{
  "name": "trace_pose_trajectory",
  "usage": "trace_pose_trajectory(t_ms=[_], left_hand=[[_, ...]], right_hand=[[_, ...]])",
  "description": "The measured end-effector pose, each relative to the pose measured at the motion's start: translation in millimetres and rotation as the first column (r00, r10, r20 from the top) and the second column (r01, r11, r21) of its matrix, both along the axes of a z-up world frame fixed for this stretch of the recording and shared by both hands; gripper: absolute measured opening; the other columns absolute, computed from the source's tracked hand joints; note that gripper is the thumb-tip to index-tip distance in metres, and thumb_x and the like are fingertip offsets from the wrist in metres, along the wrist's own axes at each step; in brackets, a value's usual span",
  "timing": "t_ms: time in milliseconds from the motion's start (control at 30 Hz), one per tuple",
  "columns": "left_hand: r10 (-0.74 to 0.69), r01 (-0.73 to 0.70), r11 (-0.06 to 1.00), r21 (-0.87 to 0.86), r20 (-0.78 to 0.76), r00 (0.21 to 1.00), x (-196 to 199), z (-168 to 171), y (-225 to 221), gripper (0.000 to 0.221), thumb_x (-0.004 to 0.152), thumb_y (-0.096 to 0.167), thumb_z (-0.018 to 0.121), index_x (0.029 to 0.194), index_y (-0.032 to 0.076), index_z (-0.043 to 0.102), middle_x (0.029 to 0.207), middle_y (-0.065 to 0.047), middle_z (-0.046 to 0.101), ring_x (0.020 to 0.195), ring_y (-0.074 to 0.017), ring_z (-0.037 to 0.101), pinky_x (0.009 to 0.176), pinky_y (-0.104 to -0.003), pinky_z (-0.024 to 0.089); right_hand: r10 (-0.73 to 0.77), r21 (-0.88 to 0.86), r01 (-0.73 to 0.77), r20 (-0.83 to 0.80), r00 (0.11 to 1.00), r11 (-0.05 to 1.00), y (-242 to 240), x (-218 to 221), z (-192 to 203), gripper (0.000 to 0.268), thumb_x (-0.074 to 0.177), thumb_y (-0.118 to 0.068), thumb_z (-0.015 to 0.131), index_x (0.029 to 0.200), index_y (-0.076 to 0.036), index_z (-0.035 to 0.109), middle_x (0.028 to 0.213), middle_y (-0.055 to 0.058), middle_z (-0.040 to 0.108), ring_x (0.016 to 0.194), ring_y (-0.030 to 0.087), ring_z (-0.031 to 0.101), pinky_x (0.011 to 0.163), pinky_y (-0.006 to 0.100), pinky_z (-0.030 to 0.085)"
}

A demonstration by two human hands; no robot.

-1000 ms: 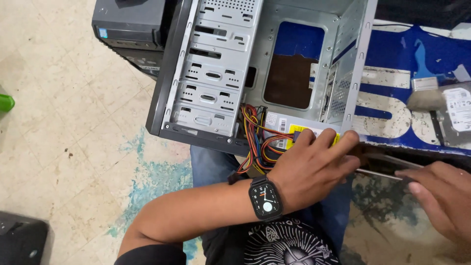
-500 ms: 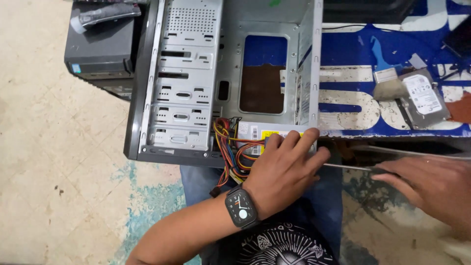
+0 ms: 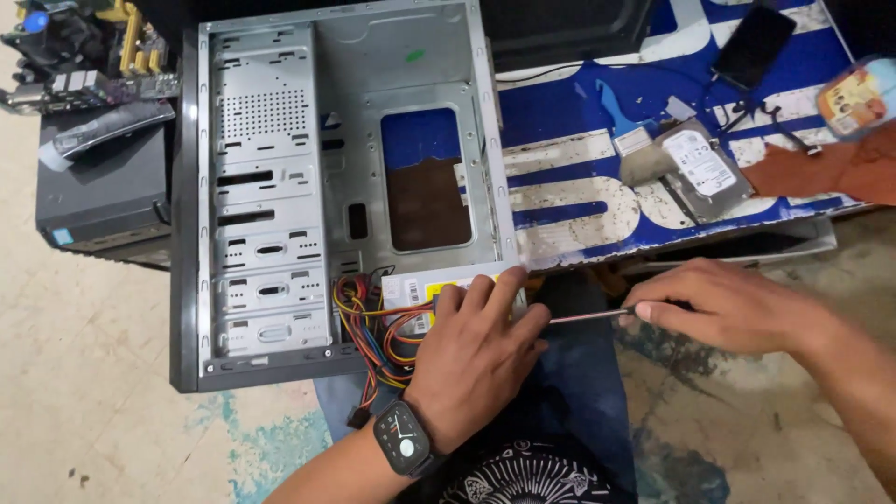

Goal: Removing a power supply unit from a computer case using a screwdriver and cleaning components with a brush

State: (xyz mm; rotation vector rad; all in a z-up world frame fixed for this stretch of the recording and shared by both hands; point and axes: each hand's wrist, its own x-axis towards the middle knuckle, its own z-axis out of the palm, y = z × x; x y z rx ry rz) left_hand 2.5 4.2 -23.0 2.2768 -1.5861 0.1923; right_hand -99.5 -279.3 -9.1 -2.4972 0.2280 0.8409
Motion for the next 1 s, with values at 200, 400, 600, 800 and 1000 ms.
trace_pose_trajectory(t_ms=[200,400,600,800,1000], left_hand=[[-0.01,0.01,1.0,-0.026,0.0,1.0,1.0,-0.3,0.7,0.028,0.085,0.033,0.077,0.103,0.018,0.061,0.129,-0.016,0.056,0.096,-0.034,0.055,0.075,-0.049,0.042],[-0.015,0.015,1.0,-0.012,0.022,1.0,1.7,1.6,1.2,0.026,0.088,0.035,0.074,0.103,0.016,0.061,0.128,-0.016,0.055,0.095,-0.0336,0.054,0.074,-0.048,0.042],[-0.002,0.002,1.0,-0.001,0.02,1.0,1.5,-0.8,-0.1,0.026,0.089,0.035,0.075,0.101,0.016,0.062,0.129,-0.017,0.056,0.093,-0.0339,0.054,0.074,-0.048,0.043],[0.033,-0.034,0.999,0.022,0.03,0.999,-1.1,4.4,-0.6,0.032,0.087,0.035,0.075,0.107,0.015,0.06,0.124,-0.015,0.057,0.091,-0.0331,0.054,0.075,-0.047,0.042],[0.045,-0.043,0.998,0.051,-0.044,0.998,-1.1,5.1,1.3,0.049,0.086,0.035,0.08,0.122,0.015,0.056,0.115,-0.013,0.055,0.087,-0.0315,0.055,0.075,-0.046,0.041]], right_hand=[[0.117,0.373,0.048,-0.407,0.906,0.927,-9.0,14.6,18.3,0.034,0.103,-0.04,0.05,0.104,-0.019,0.077,0.07,-0.001,0.063,0.063,0.01,0.059,0.066,0.025,0.052],[0.029,0.23,-0.077,0.203,0.979,0.97,-6.1,-13.0,-21.8,0.029,0.09,-0.036,0.069,0.105,-0.017,0.085,0.079,-0.003,0.077,0.068,0.016,0.07,0.061,0.034,0.052],[0.288,-0.288,-0.098,0.749,0.597,0.953,6.7,-44.4,-34.4,0.037,0.082,-0.02,0.08,0.119,-0.018,0.075,0.103,0.0,0.076,0.081,0.021,0.071,0.071,0.041,0.056],[0.094,-0.026,-0.09,0.256,0.962,0.996,3.6,-15.7,-6.0,0.038,0.093,-0.048,0.059,0.126,-0.037,0.073,0.127,-0.013,0.071,0.111,0.017,0.062,0.087,0.04,0.05],[0.07,0.034,-0.066,-0.126,0.99,0.997,-3.6,-0.6,-6.0,0.034,0.098,-0.051,0.048,0.111,-0.041,0.077,0.11,-0.023,0.079,0.096,0.005,0.077,0.085,0.027,0.056]])
